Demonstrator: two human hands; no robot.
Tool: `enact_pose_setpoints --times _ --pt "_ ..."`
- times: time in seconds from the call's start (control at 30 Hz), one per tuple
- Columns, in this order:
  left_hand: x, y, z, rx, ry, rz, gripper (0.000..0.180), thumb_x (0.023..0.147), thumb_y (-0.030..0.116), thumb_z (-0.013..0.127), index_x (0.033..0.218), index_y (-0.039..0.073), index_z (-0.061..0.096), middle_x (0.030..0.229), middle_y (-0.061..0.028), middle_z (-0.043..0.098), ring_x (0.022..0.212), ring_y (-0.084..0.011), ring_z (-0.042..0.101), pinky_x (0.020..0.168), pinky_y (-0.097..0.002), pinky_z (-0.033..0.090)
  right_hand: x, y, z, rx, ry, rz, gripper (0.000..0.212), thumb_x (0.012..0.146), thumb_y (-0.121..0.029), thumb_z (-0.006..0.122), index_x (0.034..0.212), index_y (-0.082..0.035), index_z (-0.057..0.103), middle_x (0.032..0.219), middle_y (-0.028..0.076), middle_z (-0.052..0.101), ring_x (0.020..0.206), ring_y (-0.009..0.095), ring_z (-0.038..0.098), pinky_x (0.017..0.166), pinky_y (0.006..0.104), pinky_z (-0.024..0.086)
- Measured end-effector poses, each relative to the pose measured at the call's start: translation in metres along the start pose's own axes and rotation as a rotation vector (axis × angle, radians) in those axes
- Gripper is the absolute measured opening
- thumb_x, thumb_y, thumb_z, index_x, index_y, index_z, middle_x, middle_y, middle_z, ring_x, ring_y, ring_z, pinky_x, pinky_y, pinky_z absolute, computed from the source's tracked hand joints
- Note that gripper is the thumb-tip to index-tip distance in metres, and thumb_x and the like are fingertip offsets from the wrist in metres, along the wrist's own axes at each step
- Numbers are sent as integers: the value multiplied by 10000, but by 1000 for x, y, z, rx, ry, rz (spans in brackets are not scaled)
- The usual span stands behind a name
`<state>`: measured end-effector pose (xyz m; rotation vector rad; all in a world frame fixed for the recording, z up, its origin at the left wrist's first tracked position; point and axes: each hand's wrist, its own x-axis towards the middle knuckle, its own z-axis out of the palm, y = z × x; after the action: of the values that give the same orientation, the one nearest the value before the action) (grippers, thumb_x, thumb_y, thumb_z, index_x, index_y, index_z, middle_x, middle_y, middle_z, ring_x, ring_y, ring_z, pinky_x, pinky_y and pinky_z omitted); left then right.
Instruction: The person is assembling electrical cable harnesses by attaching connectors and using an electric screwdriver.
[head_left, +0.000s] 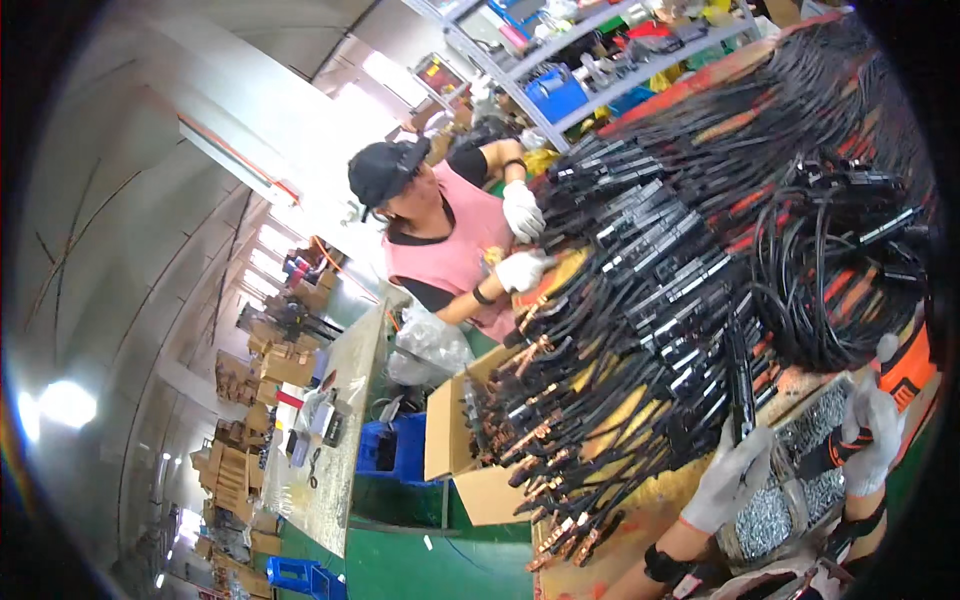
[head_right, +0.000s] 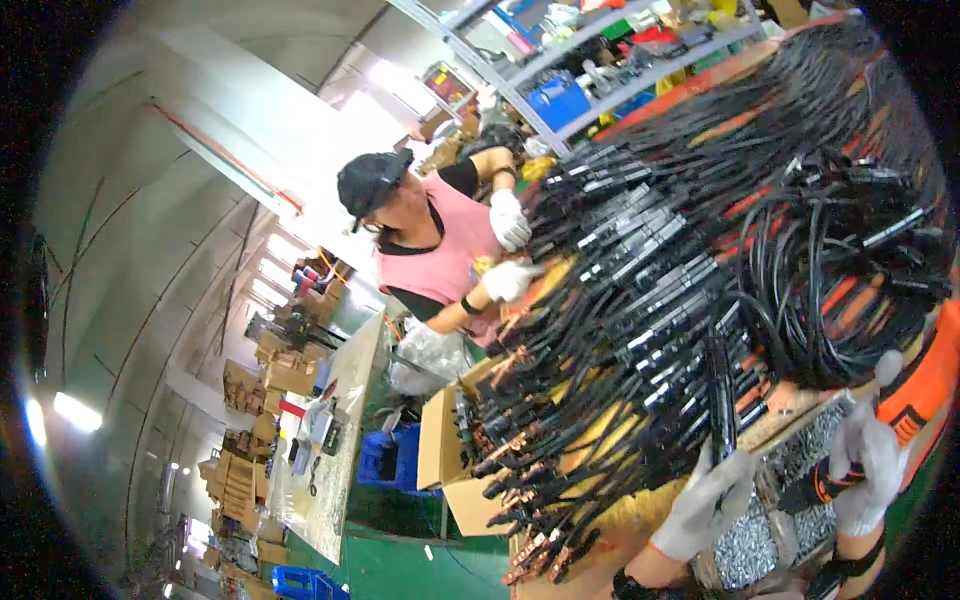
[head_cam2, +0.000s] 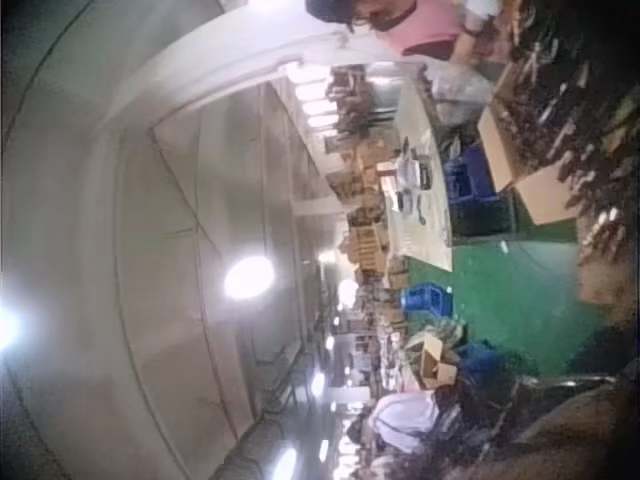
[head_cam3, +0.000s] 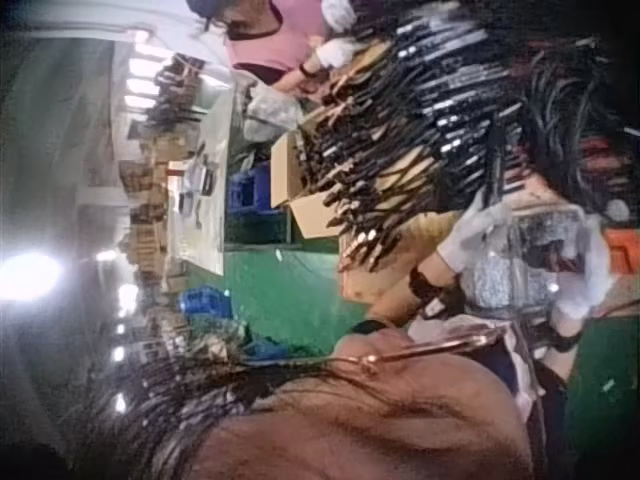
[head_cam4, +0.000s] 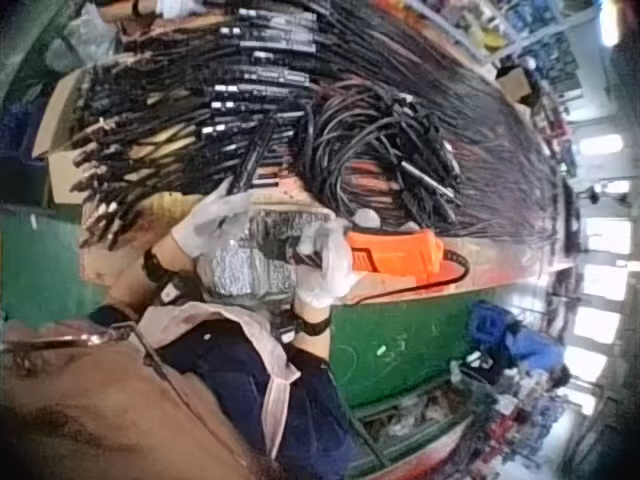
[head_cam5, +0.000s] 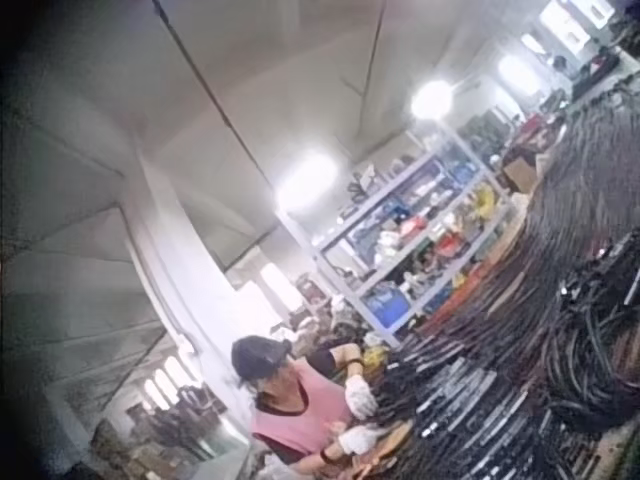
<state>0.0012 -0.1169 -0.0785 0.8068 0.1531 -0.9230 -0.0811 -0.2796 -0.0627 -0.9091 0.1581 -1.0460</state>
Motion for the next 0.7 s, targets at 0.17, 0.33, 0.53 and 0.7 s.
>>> enact_pose_setpoints --times 0.17,0.33,0.53,0.7 --pt "2 -10 1 22 -47 -36 344 927 160 595 1207 130 399 771 15 499 561 -43 454 463 -193 358 4 -5 -14 -99 56 7 699 856 -131 564 1446 30 228 715 31 474 433 84 386 384 211 327" --pt "9 -13 5 275 -134 53 419 927 169 601 1267 132 360 758 12 498 554 -48 458 450 -207 357 8 -6 -37 -331 303 145 694 836 -162 565 1434 3 253 742 51 521 437 98 424 404 207 356" --pt "5 3 16 124 -113 -112 480 913 165 616 1317 122 360 804 -14 556 656 -81 523 507 -239 410 -8 8 -81 -203 43 76 635 861 -223 563 1404 12 335 736 24 498 463 74 402 406 182 291" --pt "6 10 11 126 1 -43 490 912 155 614 1322 121 349 831 -24 583 629 -87 527 476 -220 397 11 0 -6 -152 32 106 661 868 -238 566 1422 11 307 670 -7 422 428 68 354 376 196 263"
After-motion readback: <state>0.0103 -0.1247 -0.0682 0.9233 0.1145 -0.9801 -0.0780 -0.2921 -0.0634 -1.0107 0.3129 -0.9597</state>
